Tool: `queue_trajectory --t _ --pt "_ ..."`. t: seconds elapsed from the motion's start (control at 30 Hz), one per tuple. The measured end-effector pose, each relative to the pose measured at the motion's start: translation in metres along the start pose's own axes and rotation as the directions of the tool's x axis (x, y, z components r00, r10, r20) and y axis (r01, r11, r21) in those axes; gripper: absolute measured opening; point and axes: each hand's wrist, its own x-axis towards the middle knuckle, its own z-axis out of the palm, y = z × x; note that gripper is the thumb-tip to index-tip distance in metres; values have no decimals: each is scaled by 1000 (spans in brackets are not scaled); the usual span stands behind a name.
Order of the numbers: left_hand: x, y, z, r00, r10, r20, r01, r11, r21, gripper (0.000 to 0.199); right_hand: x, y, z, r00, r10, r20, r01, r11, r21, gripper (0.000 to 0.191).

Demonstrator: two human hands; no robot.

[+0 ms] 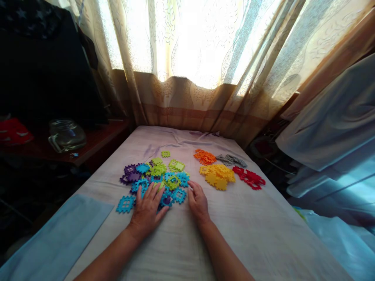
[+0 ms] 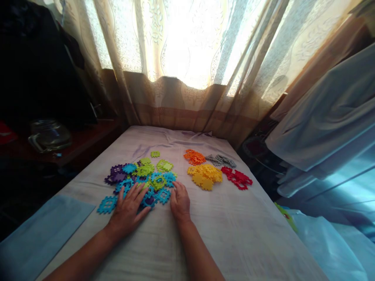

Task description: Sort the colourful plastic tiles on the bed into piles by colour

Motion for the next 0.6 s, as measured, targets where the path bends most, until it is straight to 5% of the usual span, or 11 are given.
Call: queue_trajectory --t 0.17,0.37,0.6 --pt "-20 -6 -5 997 -48 -65 51 997 51 56 0 -13 -4 996 6 86 3 993 -114 34" --pt "-21 -3 -7 999 5 -41 -3 999 54 53 -13 -33 -12 964 -89 250 169 932 -321 31" --pt "-20 -9 -1 999 20 -37 -19 999 33 48 -19 -26 -27 928 -221 301 313 901 -302 21"
